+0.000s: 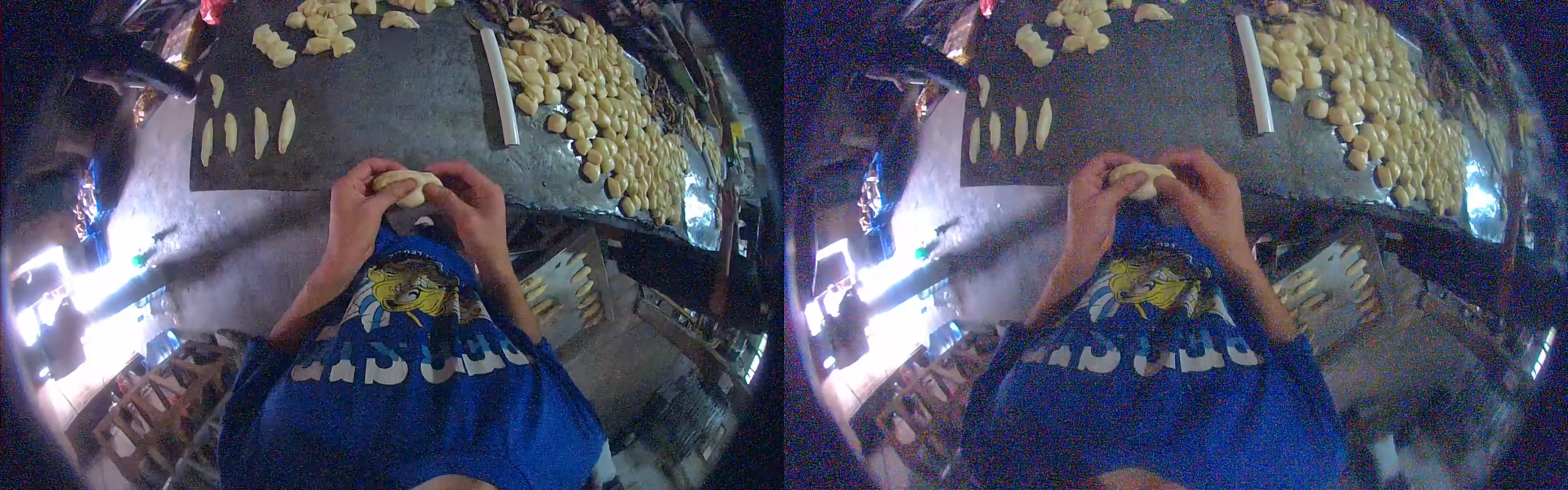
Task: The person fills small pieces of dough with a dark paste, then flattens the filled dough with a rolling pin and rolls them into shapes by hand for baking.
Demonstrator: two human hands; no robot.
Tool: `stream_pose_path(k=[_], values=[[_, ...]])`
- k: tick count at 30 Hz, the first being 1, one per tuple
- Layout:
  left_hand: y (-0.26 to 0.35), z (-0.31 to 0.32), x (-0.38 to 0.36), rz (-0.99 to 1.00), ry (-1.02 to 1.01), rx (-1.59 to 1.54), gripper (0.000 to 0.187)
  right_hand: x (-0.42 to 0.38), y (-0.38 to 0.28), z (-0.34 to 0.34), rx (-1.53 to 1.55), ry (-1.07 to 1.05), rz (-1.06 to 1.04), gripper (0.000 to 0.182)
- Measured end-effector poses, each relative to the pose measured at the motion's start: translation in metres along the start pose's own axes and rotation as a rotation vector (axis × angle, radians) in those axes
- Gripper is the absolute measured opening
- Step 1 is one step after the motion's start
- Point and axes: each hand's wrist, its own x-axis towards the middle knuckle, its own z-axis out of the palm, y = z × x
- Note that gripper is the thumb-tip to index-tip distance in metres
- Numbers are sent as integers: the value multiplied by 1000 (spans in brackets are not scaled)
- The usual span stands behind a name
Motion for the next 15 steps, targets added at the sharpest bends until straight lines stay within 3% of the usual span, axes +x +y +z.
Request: stream_pose_path(k=[6,9,12,15], values=[[3,-16,21,-33,-128,-42,19,17,2,3,-111,21,-39,15],[11,-29,32,-187,-179,-183,23,30,12,-7,-374,132,-328,14],[-3,-43,49,-60,-134,252,19,36,15,-11,-388,134,-263,19],[-12,-41,60,105,43,365,11,45,29,-10,-247,248,-18,23]])
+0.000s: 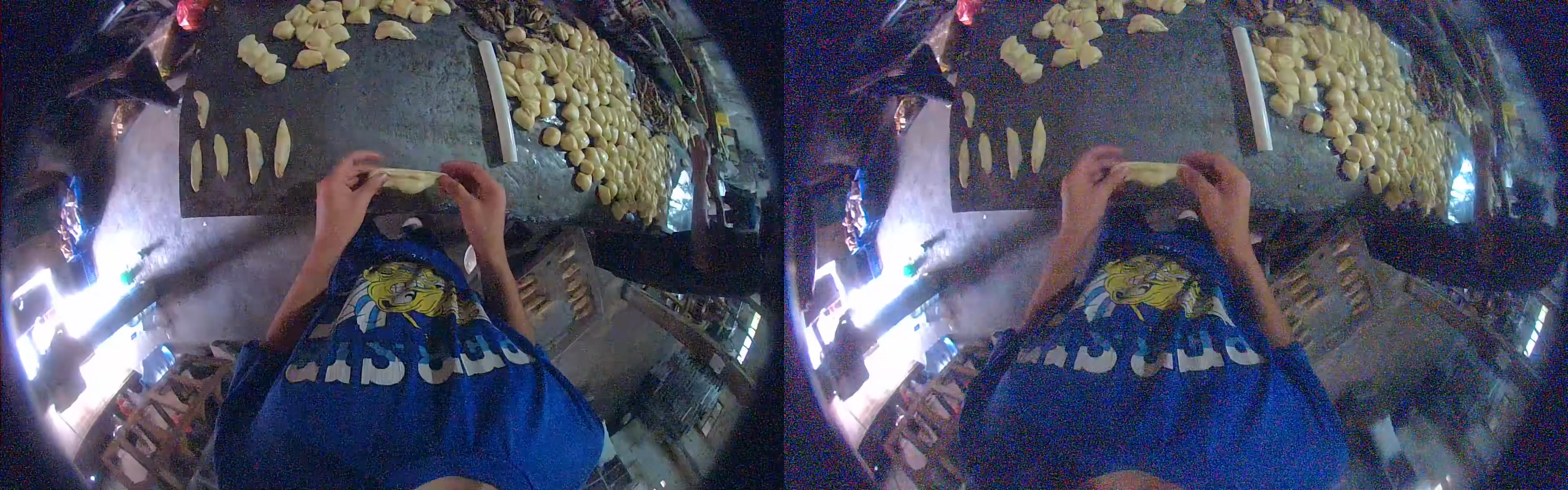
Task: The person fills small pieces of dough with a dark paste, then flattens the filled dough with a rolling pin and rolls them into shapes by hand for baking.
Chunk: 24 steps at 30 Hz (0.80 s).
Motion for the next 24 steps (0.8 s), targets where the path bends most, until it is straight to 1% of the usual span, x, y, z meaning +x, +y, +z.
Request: stream_pose_path(k=[3,6,9,12,15,18,21,24], values=[[-22,2,12,121,56,276,8,13,20,6,55,22,-9,22],[-51,0,34,718,185,701,14,24,42,12,-541,131,-343,12],[-61,0,34,684,154,788,17,25,44,11,-800,174,-643,15],[-53,0,22,613,141,882,23,18,39,1,-735,77,-557,27],[-51,3,10,568,111,1003,38,16,41,1,-818,51,-704,38],[-45,8,-2,528,109,1033,50,14,47,-7,-962,-43,-747,47],[-39,4,-6,604,-31,960,56,17,40,-9,-888,-1,-768,47],[-39,4,-12,532,11,955,57,19,41,-18,-1036,-47,-829,48]])
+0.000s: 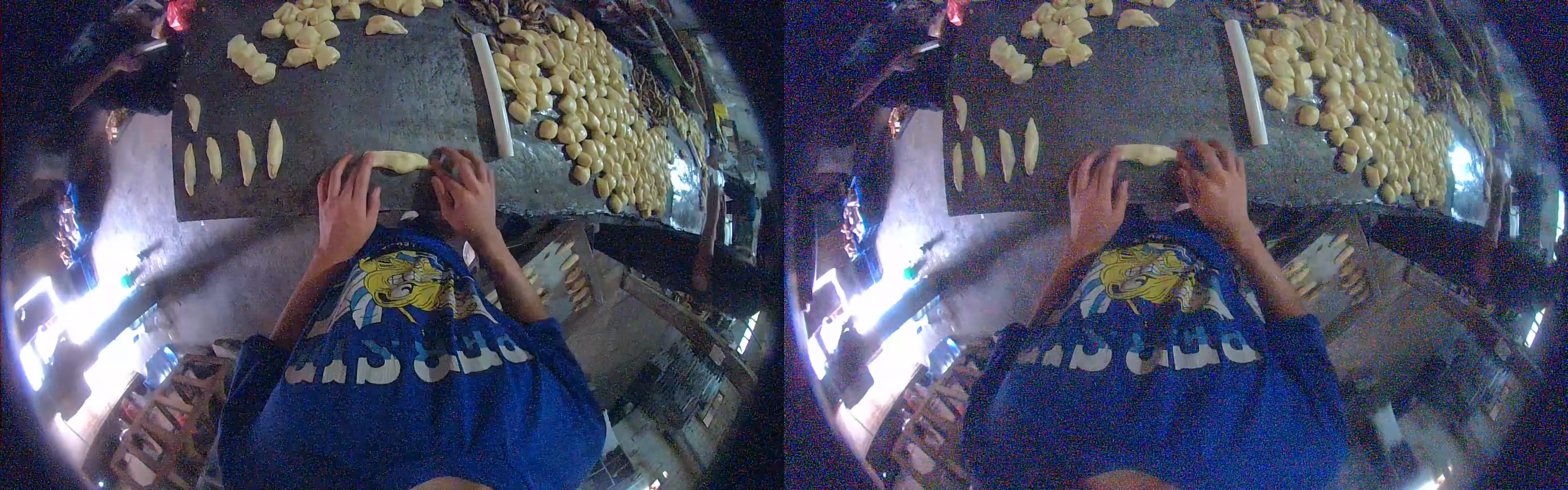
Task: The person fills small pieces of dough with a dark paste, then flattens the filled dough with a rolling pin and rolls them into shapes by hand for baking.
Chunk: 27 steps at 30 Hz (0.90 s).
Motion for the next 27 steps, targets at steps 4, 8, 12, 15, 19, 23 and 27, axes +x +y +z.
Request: stream_pose_path(k=[4,8,12,15,19,23,27], values=[[-1,2,-6,-44,9,-6,57,32,13,-13,-278,133,294,47],[-2,8,-6,-28,23,84,52,54,49,4,-254,93,610,48],[-4,5,-9,-49,14,158,48,34,47,-14,28,-5,541,44],[-5,-3,-16,-98,80,41,50,22,16,-35,212,-126,227,42],[-9,-14,-17,25,166,76,56,29,-7,-28,153,-224,-41,46],[-18,-19,5,61,-32,201,59,32,-9,-19,102,-276,-68,48],[-30,-7,18,97,-72,169,60,27,-9,0,30,-224,-24,49]])
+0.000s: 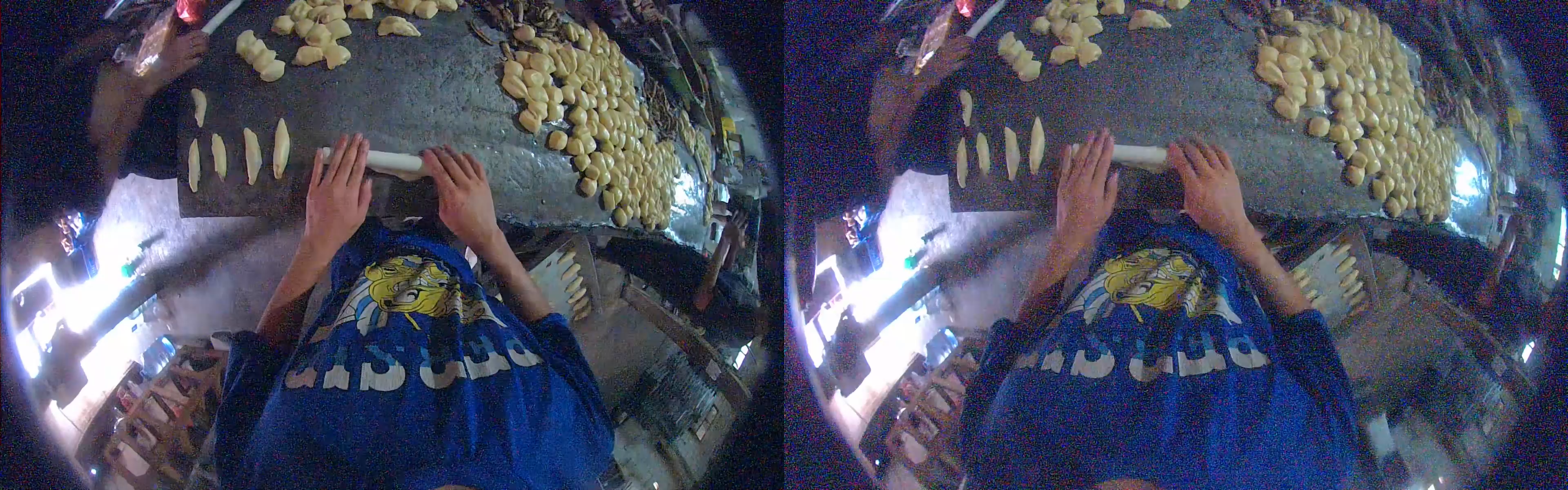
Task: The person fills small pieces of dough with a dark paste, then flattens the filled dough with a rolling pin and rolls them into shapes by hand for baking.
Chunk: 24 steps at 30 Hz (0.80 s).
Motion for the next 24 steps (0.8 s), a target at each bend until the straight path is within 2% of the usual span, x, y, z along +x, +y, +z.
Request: stream_pose_path(k=[6,10,16,19,22,24], values=[[-2,3,28,-9,-7,-99,63,22,-1,6,-155,29,149,52],[-12,11,55,8,-11,-3,64,48,12,11,-261,8,210,60],[-33,33,110,38,61,21,66,93,59,28,-148,156,168,60],[-44,43,137,45,148,96,64,117,82,29,-220,303,102,61],[-47,46,151,65,206,160,58,128,84,12,-84,270,116,59],[-53,41,151,141,231,160,53,111,71,-11,136,117,-38,55]])
